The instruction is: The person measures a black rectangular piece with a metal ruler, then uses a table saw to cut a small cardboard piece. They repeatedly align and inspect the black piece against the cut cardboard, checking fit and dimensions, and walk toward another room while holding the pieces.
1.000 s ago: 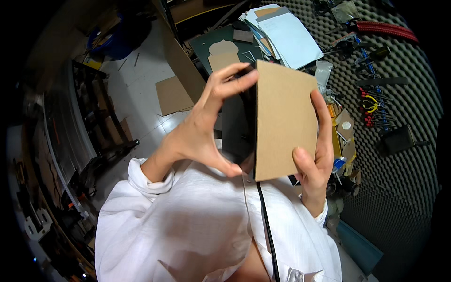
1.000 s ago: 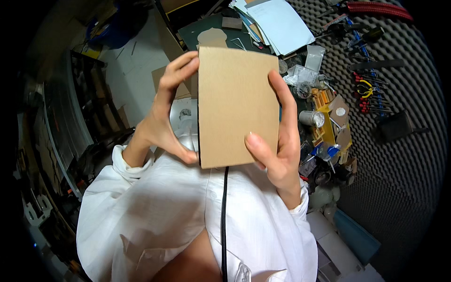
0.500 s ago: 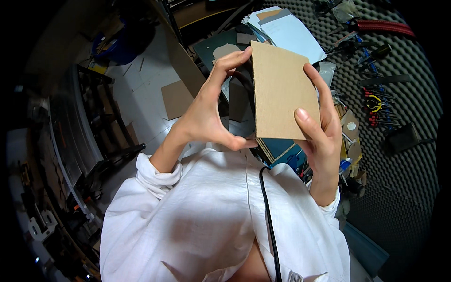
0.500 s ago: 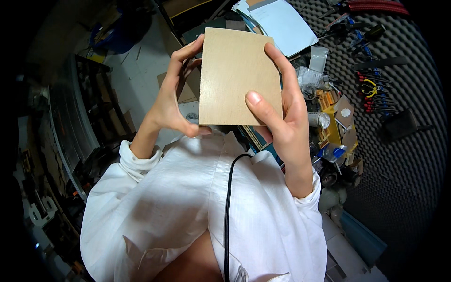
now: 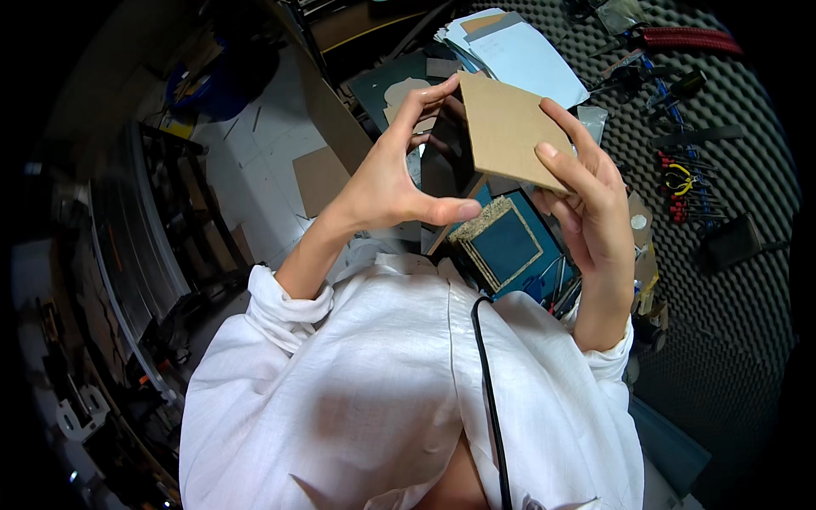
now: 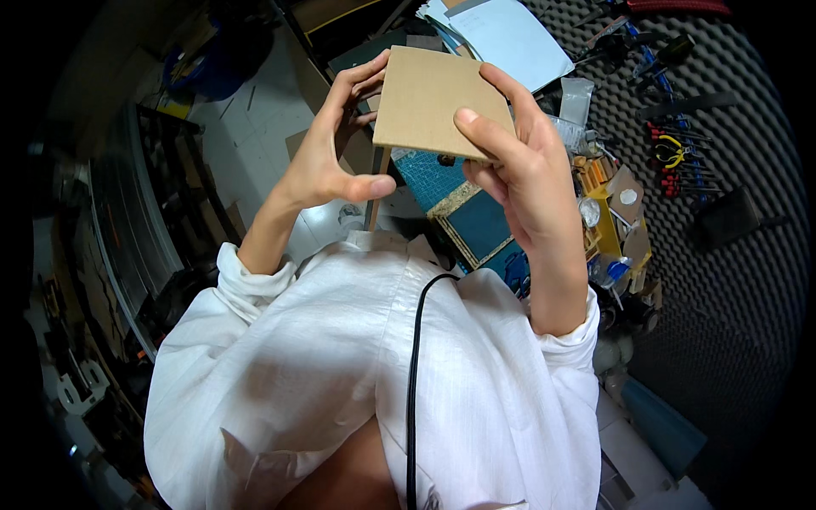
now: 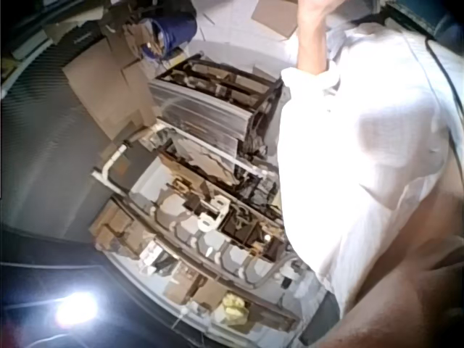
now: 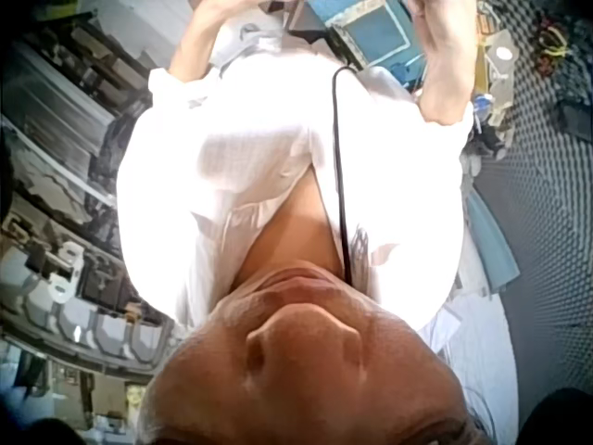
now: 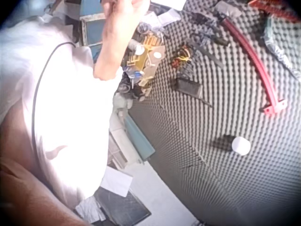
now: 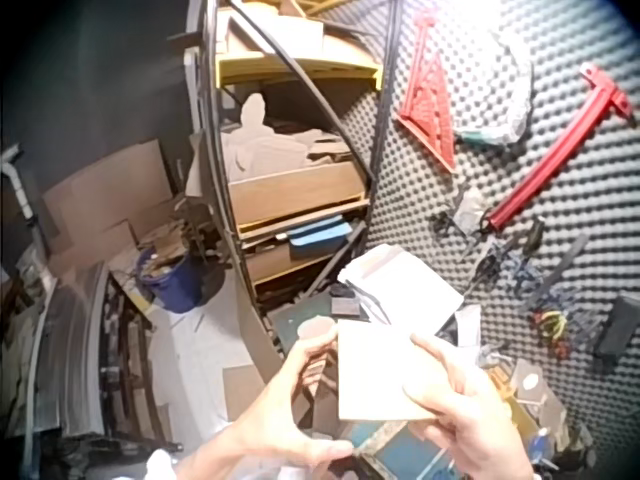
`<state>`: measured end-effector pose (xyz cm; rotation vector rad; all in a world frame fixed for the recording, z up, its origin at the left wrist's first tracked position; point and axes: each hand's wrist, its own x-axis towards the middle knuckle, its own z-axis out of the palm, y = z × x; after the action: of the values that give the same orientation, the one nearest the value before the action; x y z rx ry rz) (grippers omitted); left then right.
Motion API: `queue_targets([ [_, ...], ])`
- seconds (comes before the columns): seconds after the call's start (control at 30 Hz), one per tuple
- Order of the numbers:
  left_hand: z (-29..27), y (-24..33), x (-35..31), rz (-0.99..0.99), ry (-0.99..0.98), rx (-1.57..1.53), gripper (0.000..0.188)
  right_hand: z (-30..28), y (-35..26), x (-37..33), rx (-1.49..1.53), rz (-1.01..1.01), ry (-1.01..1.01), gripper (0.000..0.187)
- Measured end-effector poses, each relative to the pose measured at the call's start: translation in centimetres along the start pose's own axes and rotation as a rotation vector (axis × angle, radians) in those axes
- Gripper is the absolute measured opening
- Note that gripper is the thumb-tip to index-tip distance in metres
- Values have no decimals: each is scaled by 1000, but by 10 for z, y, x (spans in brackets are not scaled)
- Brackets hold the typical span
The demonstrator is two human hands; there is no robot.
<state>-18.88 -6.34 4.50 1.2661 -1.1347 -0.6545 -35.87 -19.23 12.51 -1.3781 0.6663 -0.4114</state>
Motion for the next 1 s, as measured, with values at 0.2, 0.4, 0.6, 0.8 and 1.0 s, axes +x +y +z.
queue_targets([
  [0.2,-1,3,8,-71,8,-66,118,0,-10,10,45,41,-39,78],
  [0.4,-4,1,12,-92,1,-79,116,2,-8,17,29,42,19,70],
  [0.6,-6,-1,13,-115,-2,-90,116,7,-9,19,71,57,37,70],
  [0.8,-7,0,14,-130,-7,-82,116,5,-8,20,73,56,15,70],
  [1.0,-6,0,14,-138,-5,-82,116,6,-8,20,87,86,37,68],
])
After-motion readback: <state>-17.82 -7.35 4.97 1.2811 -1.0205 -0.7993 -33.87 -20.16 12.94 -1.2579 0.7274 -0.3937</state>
